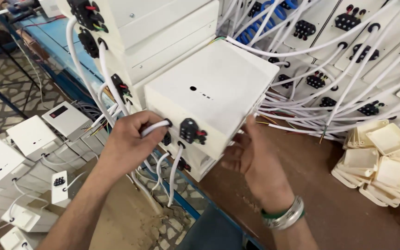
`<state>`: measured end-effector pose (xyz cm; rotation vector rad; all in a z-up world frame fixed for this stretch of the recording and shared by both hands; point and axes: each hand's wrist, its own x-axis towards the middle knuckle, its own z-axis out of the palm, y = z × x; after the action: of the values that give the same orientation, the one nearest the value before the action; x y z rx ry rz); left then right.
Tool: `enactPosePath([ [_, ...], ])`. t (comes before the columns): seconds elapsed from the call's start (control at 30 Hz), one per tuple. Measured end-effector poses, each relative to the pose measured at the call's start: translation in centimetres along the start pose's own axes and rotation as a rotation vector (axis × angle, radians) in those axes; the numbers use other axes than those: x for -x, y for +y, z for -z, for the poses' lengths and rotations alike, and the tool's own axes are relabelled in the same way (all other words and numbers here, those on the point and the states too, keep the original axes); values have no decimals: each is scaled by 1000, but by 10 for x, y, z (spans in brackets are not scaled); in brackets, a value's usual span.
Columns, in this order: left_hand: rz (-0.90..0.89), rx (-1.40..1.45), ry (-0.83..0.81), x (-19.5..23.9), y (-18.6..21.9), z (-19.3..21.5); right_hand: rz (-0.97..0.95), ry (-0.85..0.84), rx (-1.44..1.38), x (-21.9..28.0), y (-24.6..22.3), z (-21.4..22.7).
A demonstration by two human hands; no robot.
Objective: The person sits at a workbench and uses a red-handled screwdriver to drive screws and fasten a white end cover onto a white electrical enclosure, routing a white cable out of its base. They pick up small screws from the bench, position a plastic cover piece, and tighten screws to secure the enclosure parts together.
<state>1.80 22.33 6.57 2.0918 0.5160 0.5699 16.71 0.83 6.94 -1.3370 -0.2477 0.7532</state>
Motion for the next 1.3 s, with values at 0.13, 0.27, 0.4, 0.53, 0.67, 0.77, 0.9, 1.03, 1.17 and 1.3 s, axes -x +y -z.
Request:
enactPosePath([
  [0.13,-46,56,5,8,20,-5,79,-91,-139,-5,-23,-10],
  [0.27,-176,46,96,17,26,-15,92,-79,-342,-6,-24,-6],
  [0.4,-170,48,-7,27,17,-38,123,-94,-468,-10,-12,13],
  [0.53,-302,75,118,51,48,-51,194,-104,-603,4,3,34],
  [0.67,-549,101,76,86,74,-58,367,-2,-666,44,28,59],
  [0.77,-556,188,-10,110,86,-76,475,58,-688,71,41,76],
  [0.9,-360,244,-183,126,86,-107,544,247,-668,109,69,130],
  [1.03,-228,362,-418,143,60,-153,522,381,-433,148,53,142],
  [1.17,-180,317,-562,155,32,-196,366,527,-222,158,57,165],
  [1.3,162,407,-651,149,45,-193,355,542,-383,144,97,188],
])
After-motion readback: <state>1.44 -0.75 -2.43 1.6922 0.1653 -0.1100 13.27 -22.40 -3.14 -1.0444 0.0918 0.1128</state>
